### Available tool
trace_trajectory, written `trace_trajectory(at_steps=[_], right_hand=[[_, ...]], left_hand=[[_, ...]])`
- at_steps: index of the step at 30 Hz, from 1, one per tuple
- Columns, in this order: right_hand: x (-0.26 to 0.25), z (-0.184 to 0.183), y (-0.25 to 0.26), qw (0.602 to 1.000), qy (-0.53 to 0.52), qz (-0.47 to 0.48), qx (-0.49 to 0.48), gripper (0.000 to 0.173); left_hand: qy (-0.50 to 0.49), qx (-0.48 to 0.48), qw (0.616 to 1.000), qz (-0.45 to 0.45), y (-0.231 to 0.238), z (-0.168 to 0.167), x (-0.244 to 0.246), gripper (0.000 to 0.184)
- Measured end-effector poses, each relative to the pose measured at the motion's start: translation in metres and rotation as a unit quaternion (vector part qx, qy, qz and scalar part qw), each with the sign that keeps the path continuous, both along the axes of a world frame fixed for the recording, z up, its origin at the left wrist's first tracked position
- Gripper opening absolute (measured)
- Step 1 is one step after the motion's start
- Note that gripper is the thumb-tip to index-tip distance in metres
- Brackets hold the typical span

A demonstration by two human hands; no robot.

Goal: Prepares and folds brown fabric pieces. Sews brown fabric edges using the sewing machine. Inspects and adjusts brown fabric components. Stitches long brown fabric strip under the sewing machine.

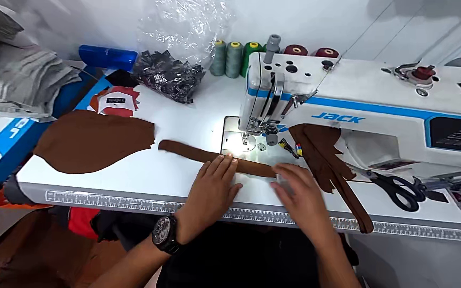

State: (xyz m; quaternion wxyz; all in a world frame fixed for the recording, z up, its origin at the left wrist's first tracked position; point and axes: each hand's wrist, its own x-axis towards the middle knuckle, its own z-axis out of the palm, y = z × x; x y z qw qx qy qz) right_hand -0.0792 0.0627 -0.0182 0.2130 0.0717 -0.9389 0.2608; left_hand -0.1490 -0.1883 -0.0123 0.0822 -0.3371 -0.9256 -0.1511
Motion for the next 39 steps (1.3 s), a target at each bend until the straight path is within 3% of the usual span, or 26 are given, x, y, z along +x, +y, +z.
trace_trajectory(at_steps=[3, 6, 10, 13, 16, 20, 22, 25, 30, 34, 36, 39], right_hand=[[-0.019, -0.002, -0.013, 0.998, -0.03, 0.037, 0.048, 0.039], [-0.033, -0.003, -0.005, 0.997, 0.003, 0.04, 0.062, 0.02], [-0.035, -0.003, -0.002, 0.997, 0.03, 0.029, 0.063, 0.016], [-0.023, 0.005, -0.007, 1.0, -0.002, 0.004, -0.029, 0.015], [0.002, 0.016, -0.033, 0.978, -0.089, 0.005, -0.188, 0.019], [0.015, 0.01, -0.123, 0.931, -0.19, 0.023, -0.311, 0.04], [0.014, 0.012, -0.164, 0.919, -0.225, 0.021, -0.324, 0.043], [0.027, 0.017, -0.162, 0.937, -0.257, 0.022, -0.236, 0.033], [0.042, 0.003, -0.091, 0.993, -0.058, -0.052, -0.085, 0.012], [-0.011, 0.008, -0.09, 0.999, 0.02, 0.043, -0.016, 0.021], [-0.042, 0.004, -0.097, 0.994, 0.031, 0.097, 0.03, 0.022], [-0.057, 0.002, -0.105, 0.991, 0.032, 0.104, 0.071, 0.017]], left_hand=[[0.012, 0.036, 0.999, -0.016, -0.025, 0.017, -0.021, 0.038], [-0.022, 0.062, 0.997, -0.032, -0.081, 0.019, -0.05, 0.038], [-0.014, 0.119, 0.991, -0.054, -0.113, 0.002, -0.065, 0.023], [-0.007, 0.126, 0.99, -0.056, -0.111, 0.012, -0.068, 0.014], [-0.029, 0.149, 0.987, -0.059, -0.11, 0.057, -0.076, 0.015], [0.137, 0.089, 0.985, -0.055, -0.072, 0.125, -0.096, 0.021], [0.184, 0.044, 0.979, -0.081, -0.037, 0.134, -0.099, 0.018], [0.134, 0.035, 0.986, -0.088, -0.026, 0.108, -0.083, 0.026], [-0.058, 0.135, 0.989, 0.03, -0.091, 0.053, 0.002, 0.032], [0.006, 0.117, 0.99, 0.08, -0.084, 0.004, 0.046, 0.041], [0.031, 0.114, 0.989, 0.094, -0.078, -0.006, 0.048, 0.027], [0.042, 0.121, 0.987, 0.092, -0.081, -0.002, 0.041, 0.009]])
